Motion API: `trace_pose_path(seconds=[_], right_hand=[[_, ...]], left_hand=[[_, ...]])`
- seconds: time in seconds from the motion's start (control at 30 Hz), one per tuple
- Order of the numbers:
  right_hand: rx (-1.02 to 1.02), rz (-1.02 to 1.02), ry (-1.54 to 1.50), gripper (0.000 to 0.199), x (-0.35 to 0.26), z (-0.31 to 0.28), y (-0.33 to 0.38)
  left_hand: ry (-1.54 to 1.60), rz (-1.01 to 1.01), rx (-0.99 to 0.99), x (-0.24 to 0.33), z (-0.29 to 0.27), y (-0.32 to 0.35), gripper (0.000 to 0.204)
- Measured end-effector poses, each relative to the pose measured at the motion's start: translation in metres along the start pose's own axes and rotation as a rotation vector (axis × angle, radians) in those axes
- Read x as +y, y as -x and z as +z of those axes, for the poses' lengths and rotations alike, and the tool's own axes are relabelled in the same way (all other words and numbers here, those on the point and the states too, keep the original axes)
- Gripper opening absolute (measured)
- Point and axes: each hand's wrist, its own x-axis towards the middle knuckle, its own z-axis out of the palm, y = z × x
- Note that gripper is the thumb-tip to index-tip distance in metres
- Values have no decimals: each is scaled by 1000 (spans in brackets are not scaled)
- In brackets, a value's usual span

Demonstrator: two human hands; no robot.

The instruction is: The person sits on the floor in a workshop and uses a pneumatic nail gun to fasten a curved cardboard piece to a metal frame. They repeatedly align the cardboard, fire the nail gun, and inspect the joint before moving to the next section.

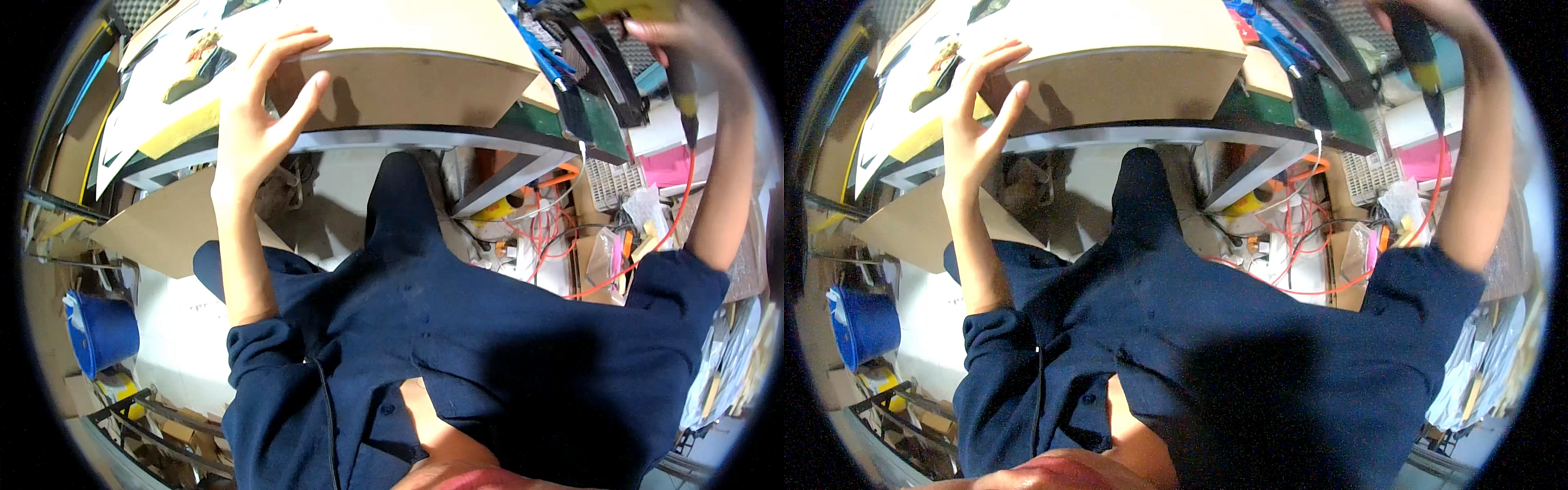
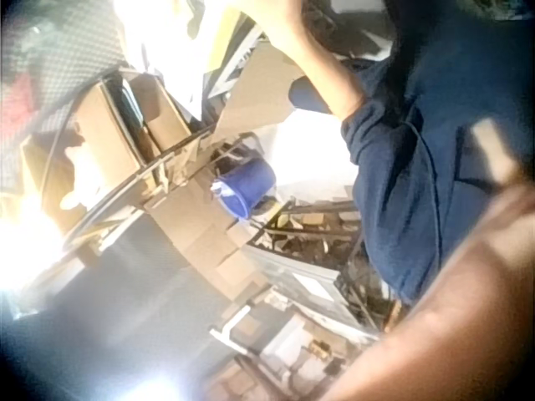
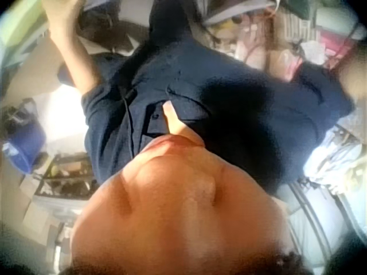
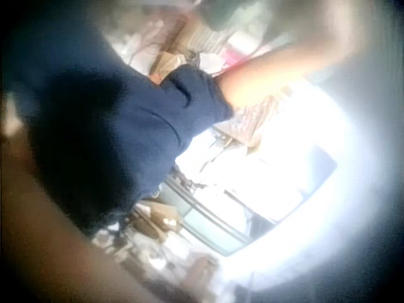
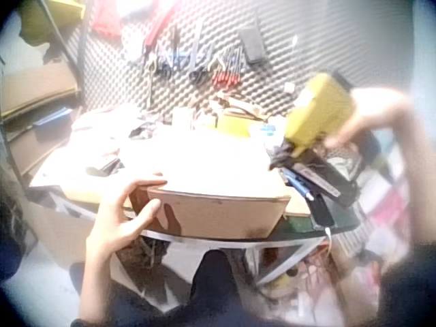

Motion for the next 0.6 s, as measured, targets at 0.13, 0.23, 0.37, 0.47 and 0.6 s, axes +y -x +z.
trace_pose_path(seconds=[0.13, 0.23, 0.37, 0.47, 0.6], right_hand=[[316, 245, -160, 41, 85, 38, 62], [370, 472, -91, 50, 118, 80, 79], [448, 483, 58, 41, 181, 150, 83], [681, 376, 275, 42, 235, 211, 85], [677, 219, 185, 50, 202, 228, 68]], left_hand=[[255, -209, 222, -13, 22, 19, 49], [428, -373, 364, -24, 38, 15, 58], [563, -619, 339, -45, 44, 10, 50], [503, -763, 302, -54, 56, 15, 43], [576, -783, 396, -44, 47, 13, 43]])
